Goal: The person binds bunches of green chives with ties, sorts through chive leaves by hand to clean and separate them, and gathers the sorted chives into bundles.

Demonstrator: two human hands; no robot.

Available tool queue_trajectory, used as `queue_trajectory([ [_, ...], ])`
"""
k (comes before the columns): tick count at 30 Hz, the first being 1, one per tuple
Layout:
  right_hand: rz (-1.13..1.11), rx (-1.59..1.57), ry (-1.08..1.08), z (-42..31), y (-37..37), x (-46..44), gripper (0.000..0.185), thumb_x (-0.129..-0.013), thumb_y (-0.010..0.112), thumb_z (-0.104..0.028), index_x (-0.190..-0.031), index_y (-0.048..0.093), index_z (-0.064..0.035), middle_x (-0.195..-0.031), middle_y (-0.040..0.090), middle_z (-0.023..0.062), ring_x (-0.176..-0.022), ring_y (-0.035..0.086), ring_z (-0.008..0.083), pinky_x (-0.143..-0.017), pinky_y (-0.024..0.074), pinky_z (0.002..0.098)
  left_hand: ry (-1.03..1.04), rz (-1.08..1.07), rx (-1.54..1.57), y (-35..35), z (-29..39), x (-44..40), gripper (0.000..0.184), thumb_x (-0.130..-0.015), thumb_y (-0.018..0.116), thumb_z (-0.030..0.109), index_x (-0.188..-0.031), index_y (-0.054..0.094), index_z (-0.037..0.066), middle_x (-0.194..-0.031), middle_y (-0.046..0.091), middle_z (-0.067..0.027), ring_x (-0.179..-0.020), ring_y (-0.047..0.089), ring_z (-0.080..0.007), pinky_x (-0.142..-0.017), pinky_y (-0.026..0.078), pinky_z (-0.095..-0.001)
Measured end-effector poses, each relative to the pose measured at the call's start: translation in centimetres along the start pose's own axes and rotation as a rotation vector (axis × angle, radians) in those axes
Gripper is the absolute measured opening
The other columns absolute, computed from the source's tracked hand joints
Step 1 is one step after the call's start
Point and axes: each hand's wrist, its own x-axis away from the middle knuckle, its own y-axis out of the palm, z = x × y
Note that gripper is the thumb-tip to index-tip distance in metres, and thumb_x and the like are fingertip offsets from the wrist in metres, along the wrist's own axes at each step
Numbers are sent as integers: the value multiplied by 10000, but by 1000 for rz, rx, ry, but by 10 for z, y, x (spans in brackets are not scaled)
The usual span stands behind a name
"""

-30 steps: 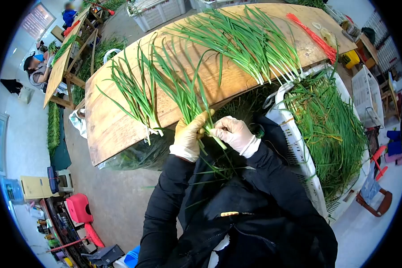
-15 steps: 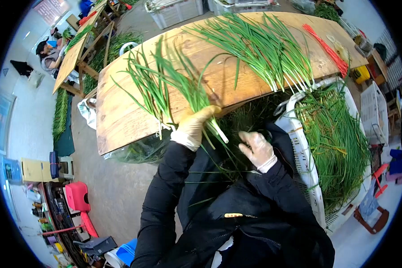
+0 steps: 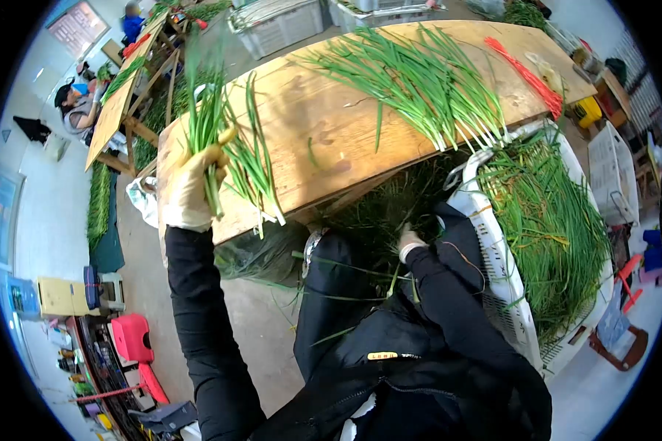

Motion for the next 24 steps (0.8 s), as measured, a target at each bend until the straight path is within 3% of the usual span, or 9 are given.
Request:
queue_trajectory([
  [1,-116,295,264,15,-4,-11,600,-805,508,-303,-1306,306,-42,-1157,502,126,-984,530,300,-782,443,374,-13,64,-244,-2,-5,-1,442,-751,537,14,-1167,390,-17,-1036,551,-139,-634,514,-81,-559,461,-183],
  [3,-77,288,-236,-35,-136,73,441,-831,468,-339,-1122,497,-8,-1022,578,152,-964,549,288,-803,447,358,98,161,-744,-26,-52,-10,640,-709,604,48,-1247,274,-60,-1185,466,-191,-810,546,-183,-713,468,-257],
  [5,461,-202,-826,-48,-170,81,384,-845,444,-344,-1024,519,-12,-934,577,174,-878,566,286,-762,463,360,66,364,-1123,-38,-94,-16,945,-698,692,220,-1324,36,-46,-1275,329,-269,-1178,350,-323,-976,293,-328],
  [9,681,-238,-573,-114,-255,67,536,-825,486,-376,-1239,380,-53,-1186,465,178,-1108,437,268,-917,354,318,272,404,-1387,-16,-118,-13,1110,-579,721,485,-1340,68,8,-1365,146,-248,-1211,246,-400,-992,261,-416],
  [12,609,112,-531,-170,-263,51,759,-779,462,-526,-1329,194,-76,-1318,311,180,-1169,374,304,-973,290,377,193,473,-1521,2,-124,-9,1016,-601,716,355,-1355,93,80,-1383,129,-209,-1177,268,-426,-986,258,-450],
  [18,301,311,-1067,-135,-224,60,523,-799,497,-398,-1216,394,-99,-1239,430,122,-1134,405,290,-952,301,387,450,437,-1345,-59,-140,-17,873,-676,621,160,-1367,89,105,-1387,114,-211,-1256,156,-402,-1029,165,-414],
  [20,656,241,-1395,-86,-210,92,439,-811,505,-378,-1129,478,-78,-1123,525,106,-1062,477,279,-916,353,345,304,663,-1768,-18,-118,-2,876,-692,632,231,-1370,88,120,-1400,107,-177,-1261,150,-395,-1027,149,-443],
  [22,33,-297,-1215,-41,-206,102,382,-833,483,-391,-1038,557,-76,-1035,574,107,-987,533,238,-868,403,331,660,566,-1750,-7,-118,-21,857,-703,635,368,-1351,152,82,-1367,219,-181,-1251,201,-377,-1016,169,-448],
  [24,577,-444,-903,-21,-232,125,370,-854,449,-405,-879,606,-70,-911,597,114,-877,574,222,-777,451,326,454,333,-1571,32,-119,-44,857,-696,643,367,-1332,177,33,-1339,266,-208,-1250,229,-348,-1016,173,-441],
])
